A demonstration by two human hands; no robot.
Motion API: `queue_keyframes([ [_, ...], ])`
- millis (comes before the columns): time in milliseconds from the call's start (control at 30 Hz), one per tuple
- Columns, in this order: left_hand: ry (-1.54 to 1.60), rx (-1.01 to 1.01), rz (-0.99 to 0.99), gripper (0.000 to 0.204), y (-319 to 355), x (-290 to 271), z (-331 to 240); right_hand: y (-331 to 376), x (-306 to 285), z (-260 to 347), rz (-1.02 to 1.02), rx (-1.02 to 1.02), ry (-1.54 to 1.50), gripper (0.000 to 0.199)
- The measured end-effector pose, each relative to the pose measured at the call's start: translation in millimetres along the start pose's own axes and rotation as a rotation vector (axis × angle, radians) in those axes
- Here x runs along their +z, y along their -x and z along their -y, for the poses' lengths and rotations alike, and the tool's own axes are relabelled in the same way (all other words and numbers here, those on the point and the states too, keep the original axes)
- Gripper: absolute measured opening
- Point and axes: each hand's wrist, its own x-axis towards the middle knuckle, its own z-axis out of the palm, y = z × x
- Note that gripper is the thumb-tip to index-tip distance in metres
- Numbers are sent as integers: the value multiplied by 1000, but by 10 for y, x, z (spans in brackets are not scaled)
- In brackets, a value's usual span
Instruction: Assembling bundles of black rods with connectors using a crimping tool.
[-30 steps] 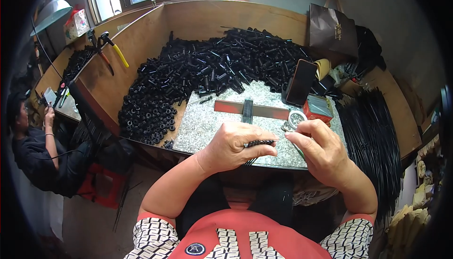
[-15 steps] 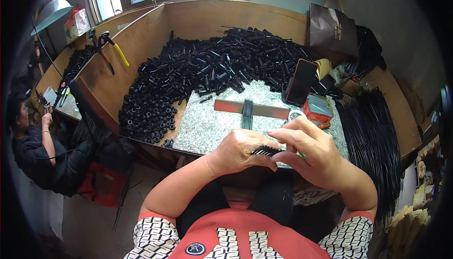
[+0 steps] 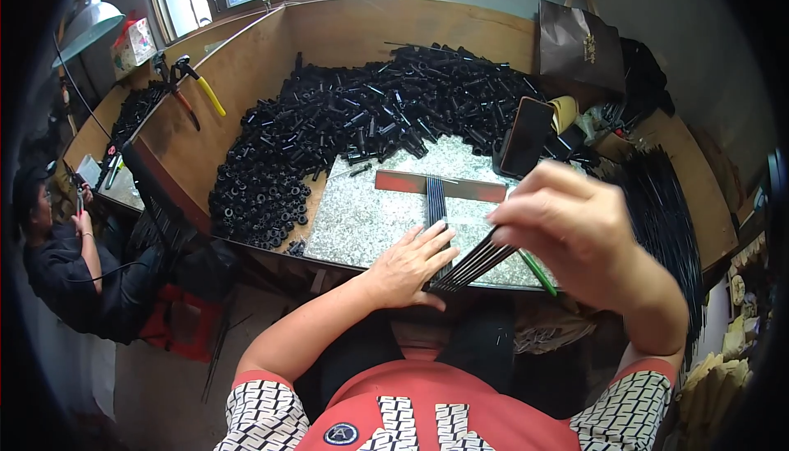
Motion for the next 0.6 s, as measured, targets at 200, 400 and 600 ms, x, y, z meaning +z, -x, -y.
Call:
queue_keyframes([
  [200, 244, -36, -120, 41, -419, -620, -223, -402, -694, 134, -100, 159, 58, 18],
  [400, 487, -78, 24, 22, -643, -1066, -328, -649, -854, 27, -236, 290, 205, 35],
  [600, 1075, -517, -56, 17, -521, -991, -161, -582, -834, -365, -363, 316, 214, 42],
])
